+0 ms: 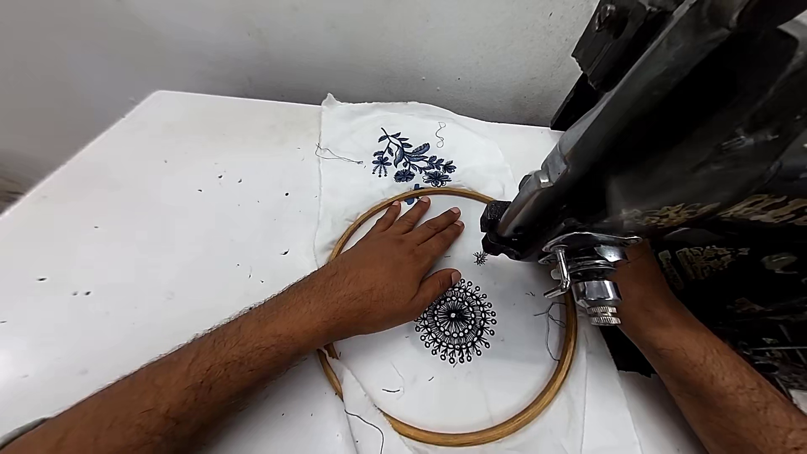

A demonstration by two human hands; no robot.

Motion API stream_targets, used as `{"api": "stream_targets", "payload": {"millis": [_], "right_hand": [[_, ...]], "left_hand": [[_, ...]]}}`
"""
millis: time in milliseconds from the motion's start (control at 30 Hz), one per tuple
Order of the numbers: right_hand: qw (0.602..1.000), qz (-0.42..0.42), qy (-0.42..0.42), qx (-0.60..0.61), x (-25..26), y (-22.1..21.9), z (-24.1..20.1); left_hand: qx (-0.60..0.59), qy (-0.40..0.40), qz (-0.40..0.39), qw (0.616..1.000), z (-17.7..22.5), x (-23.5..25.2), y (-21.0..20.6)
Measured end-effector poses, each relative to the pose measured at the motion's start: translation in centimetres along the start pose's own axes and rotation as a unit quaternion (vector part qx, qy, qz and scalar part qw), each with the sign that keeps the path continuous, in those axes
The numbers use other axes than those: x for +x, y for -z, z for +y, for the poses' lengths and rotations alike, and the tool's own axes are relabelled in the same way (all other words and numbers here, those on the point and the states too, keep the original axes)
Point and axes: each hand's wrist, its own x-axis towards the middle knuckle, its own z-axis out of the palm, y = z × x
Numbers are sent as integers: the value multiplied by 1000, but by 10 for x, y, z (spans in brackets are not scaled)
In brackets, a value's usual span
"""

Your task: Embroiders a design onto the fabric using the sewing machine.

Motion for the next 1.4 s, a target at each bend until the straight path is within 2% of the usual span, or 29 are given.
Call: {"api": "stream_targets", "payload": {"millis": [200,500,967,1267,1400], "right_hand": [[999,-4,-29,17,1,0,-3],[1000,2,14,8,1,0,-3],[999,3,12,-38,3,2,-2],[1000,1,15,27,0,1,-2],[1000,-3,6,9,2,3,-5]], "left_hand": [[1,5,-7,1000,1,0,2],[3,2,-13,1000,2,-3,2],[-4,-4,6,1000,3,0,-2],[0,-3,-8,1000,2,-3,2],[3,0,-13,1000,4,-2,2]]}}
